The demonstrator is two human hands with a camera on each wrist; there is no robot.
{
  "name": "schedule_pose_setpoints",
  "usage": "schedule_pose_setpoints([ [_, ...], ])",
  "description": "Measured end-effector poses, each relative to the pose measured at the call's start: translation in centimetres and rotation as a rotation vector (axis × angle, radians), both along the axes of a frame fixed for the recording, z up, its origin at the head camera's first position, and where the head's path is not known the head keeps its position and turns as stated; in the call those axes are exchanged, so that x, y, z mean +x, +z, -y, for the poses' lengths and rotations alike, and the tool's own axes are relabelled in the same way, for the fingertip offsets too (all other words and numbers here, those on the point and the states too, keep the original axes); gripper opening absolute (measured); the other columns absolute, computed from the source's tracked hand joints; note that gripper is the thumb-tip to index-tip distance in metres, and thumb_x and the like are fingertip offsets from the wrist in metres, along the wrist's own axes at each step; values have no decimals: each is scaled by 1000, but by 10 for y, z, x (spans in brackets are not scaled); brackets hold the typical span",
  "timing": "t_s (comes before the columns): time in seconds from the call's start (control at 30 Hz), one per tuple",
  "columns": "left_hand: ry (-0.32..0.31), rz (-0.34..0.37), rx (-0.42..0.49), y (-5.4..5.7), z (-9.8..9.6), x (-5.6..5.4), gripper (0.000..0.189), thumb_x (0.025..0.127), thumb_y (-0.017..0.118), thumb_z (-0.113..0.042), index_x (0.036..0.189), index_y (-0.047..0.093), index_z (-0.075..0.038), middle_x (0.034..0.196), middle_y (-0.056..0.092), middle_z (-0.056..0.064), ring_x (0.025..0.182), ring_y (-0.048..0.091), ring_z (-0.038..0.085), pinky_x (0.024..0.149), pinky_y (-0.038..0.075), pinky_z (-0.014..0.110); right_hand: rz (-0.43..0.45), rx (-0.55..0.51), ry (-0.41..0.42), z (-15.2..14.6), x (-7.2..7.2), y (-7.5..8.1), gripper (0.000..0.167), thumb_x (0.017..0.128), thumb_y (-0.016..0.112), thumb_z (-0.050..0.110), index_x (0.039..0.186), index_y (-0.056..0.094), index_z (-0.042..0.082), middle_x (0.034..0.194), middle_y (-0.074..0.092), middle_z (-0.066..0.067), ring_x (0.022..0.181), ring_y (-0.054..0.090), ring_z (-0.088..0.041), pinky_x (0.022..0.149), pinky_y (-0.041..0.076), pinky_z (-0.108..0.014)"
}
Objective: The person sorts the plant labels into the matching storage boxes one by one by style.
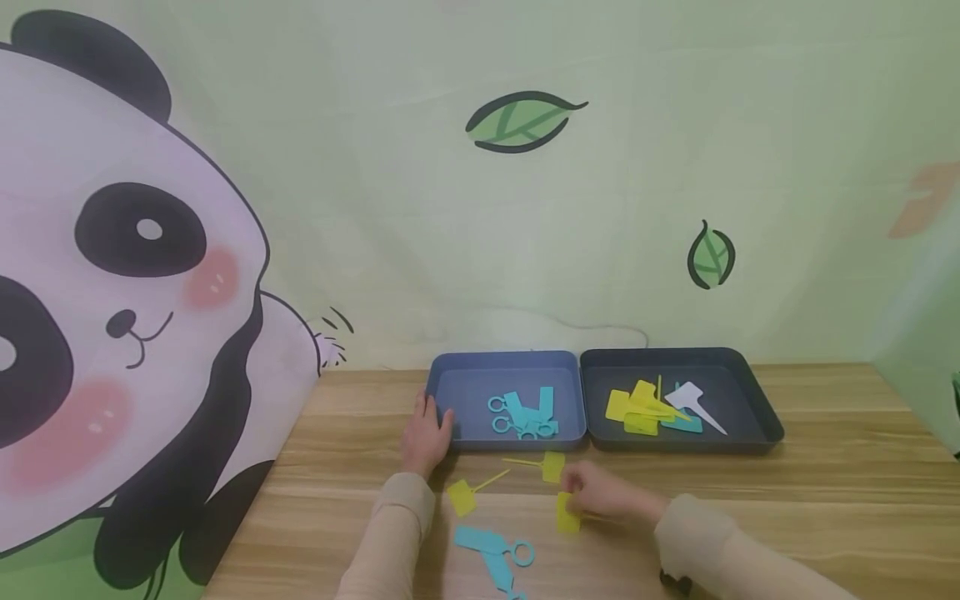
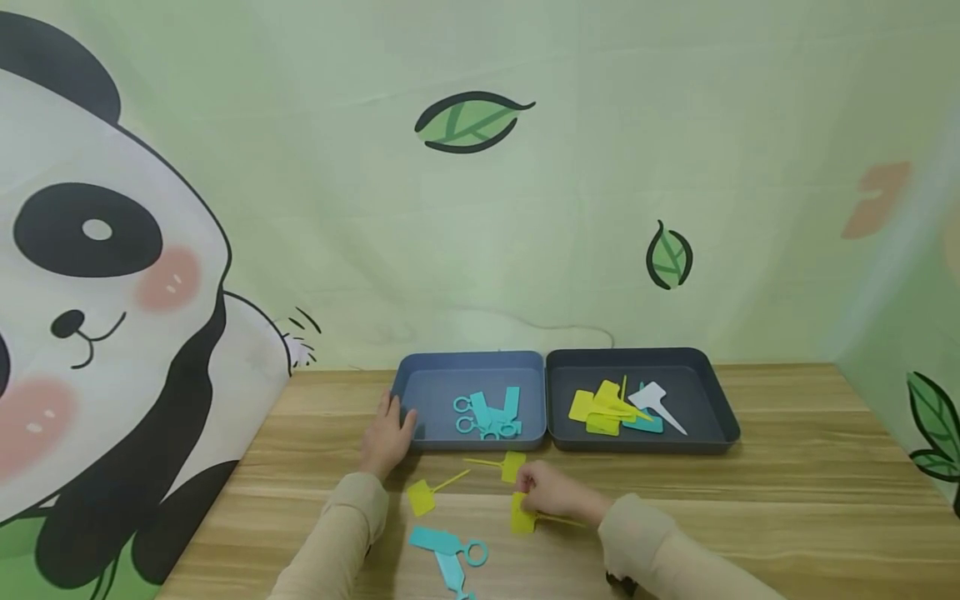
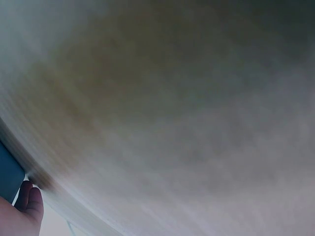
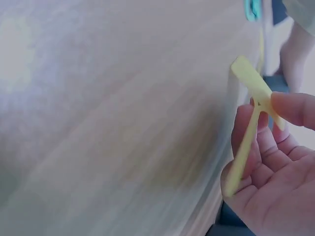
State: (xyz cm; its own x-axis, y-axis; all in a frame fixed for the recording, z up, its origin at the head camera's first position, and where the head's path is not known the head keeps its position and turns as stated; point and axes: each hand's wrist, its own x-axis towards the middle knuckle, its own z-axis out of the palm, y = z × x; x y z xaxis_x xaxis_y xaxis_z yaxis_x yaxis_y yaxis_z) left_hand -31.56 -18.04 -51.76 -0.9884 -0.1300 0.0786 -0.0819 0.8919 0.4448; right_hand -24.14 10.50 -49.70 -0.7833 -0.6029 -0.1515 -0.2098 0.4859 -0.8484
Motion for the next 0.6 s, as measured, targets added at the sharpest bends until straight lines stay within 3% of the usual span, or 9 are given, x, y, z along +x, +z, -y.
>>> schedule_pose_setpoints([
  [0.33,1,-7,-5,-2,1,-1,60,91,35,-41,136,31,0,147,18,13,125,35,36,98,33,47,211,-113,-162,-16,-13,10,9,73,51,2,81,53,-1,60,48,-1,45,39,-11,41,34,-20],
  [0.6,8,-6,-14,-6,2,-4,62,91,34,-41,137,29,0,147,18,12,123,37,36,98,34,47,300,-189,-308,-33,-29,23,13,81,52,9,89,51,-1,75,58,-5,59,55,-17,53,45,-25],
])
